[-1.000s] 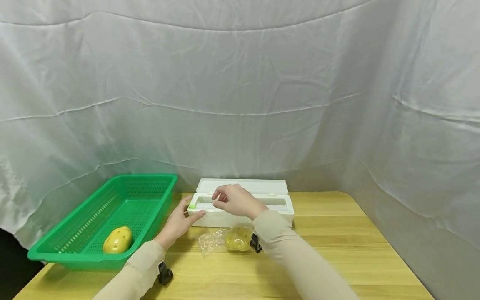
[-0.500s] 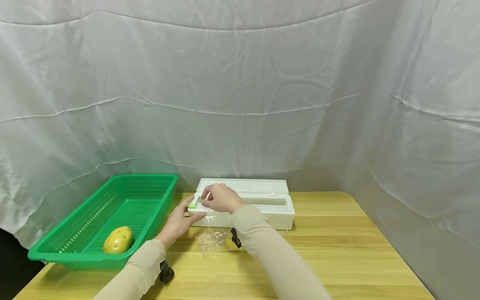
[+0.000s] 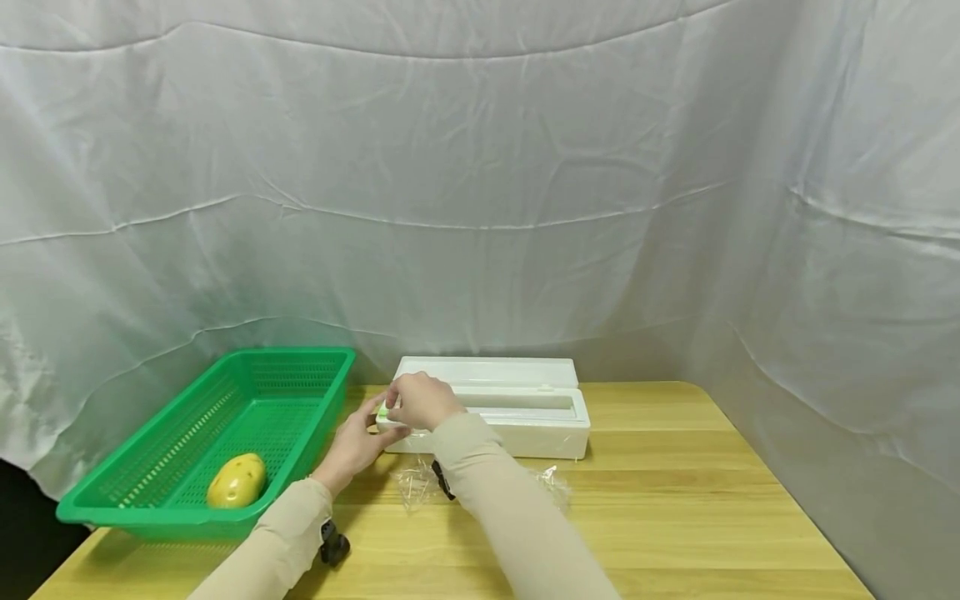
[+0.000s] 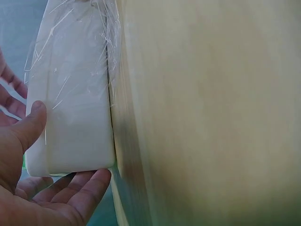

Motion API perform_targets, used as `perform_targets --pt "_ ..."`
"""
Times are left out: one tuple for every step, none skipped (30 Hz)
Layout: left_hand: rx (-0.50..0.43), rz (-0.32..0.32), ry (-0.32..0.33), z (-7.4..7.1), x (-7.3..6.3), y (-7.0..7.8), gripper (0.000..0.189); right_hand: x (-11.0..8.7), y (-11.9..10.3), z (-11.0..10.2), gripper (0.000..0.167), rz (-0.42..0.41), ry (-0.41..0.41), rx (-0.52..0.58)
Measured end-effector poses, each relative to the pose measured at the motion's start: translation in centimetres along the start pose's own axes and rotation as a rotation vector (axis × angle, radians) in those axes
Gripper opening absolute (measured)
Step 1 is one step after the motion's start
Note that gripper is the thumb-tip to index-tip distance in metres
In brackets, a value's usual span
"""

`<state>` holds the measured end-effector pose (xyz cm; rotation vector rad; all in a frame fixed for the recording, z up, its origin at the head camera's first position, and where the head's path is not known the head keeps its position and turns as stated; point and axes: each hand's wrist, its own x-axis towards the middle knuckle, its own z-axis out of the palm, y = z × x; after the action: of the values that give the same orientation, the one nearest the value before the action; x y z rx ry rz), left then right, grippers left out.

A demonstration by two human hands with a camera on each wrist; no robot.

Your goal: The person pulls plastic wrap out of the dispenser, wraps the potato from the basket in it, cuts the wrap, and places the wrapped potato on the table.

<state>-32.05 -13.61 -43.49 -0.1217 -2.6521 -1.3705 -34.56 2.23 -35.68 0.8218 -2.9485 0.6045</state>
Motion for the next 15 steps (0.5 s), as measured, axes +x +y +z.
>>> perform_targets --pt "0.001 -0.001 -0.001 0.0 0.0 0.0 0.084 0.1 -0.1 0.1 0.008 0.008 -0.001 -0.006" --pt "0.003 -0.004 -0.002 0.0 0.0 0.0 0.084 0.1 -0.1 0.2 0.008 0.013 0.000 -0.011" --pt "0.004 -0.005 -0.003 -0.1 0.0 0.1 0.084 0.1 -0.1 0.3 0.009 0.019 0.002 -0.016" --pt "0.004 -0.006 -0.003 -0.1 0.0 0.1 0.083 0.2 -0.1 0.3 0.008 0.022 0.006 -0.019" --pt "0.004 -0.005 -0.003 -0.1 0.0 0.1 0.083 0.2 -0.1 0.3 0.007 0.023 0.009 -0.021" --pt "0.006 -0.004 -0.002 -0.1 0.0 0.1 0.083 0.2 -0.1 0.4 0.007 0.024 0.014 -0.024" --pt "0.006 -0.002 -0.001 -0.1 0.0 0.1 0.083 0.2 -0.1 0.4 0.006 0.025 0.019 -0.025" --pt "0.008 -0.001 0.001 -0.1 0.0 0.1 0.083 0.2 -0.2 0.5 0.005 0.028 0.024 -0.028" --pt "0.011 0.001 0.001 -0.1 0.0 0.1 0.082 0.2 -0.2 0.6 0.004 0.029 0.031 -0.027" --pt "0.015 0.004 0.001 -0.1 0.0 0.0 0.082 0.3 -0.2 0.7 0.004 0.029 0.038 -0.026" --pt "0.020 0.009 0.001 -0.1 0.0 0.0 0.082 0.3 -0.1 0.8 0.006 0.030 0.044 -0.026" --pt "0.024 0.012 0.001 -0.2 0.0 0.0 0.081 0.4 -0.1 0.9 0.008 0.032 0.052 -0.027" --pt "0.029 0.016 0.001 -0.2 0.0 0.0 0.081 0.4 -0.1 1.0 0.010 0.034 0.058 -0.029" --pt "0.033 0.018 -0.001 -0.2 0.0 -0.1 0.081 0.5 -0.1 1.1 0.011 0.035 0.064 -0.033" --pt "0.039 0.023 -0.004 -0.2 0.0 -0.1 0.080 0.5 -0.1 1.2 0.012 0.035 0.069 -0.038"
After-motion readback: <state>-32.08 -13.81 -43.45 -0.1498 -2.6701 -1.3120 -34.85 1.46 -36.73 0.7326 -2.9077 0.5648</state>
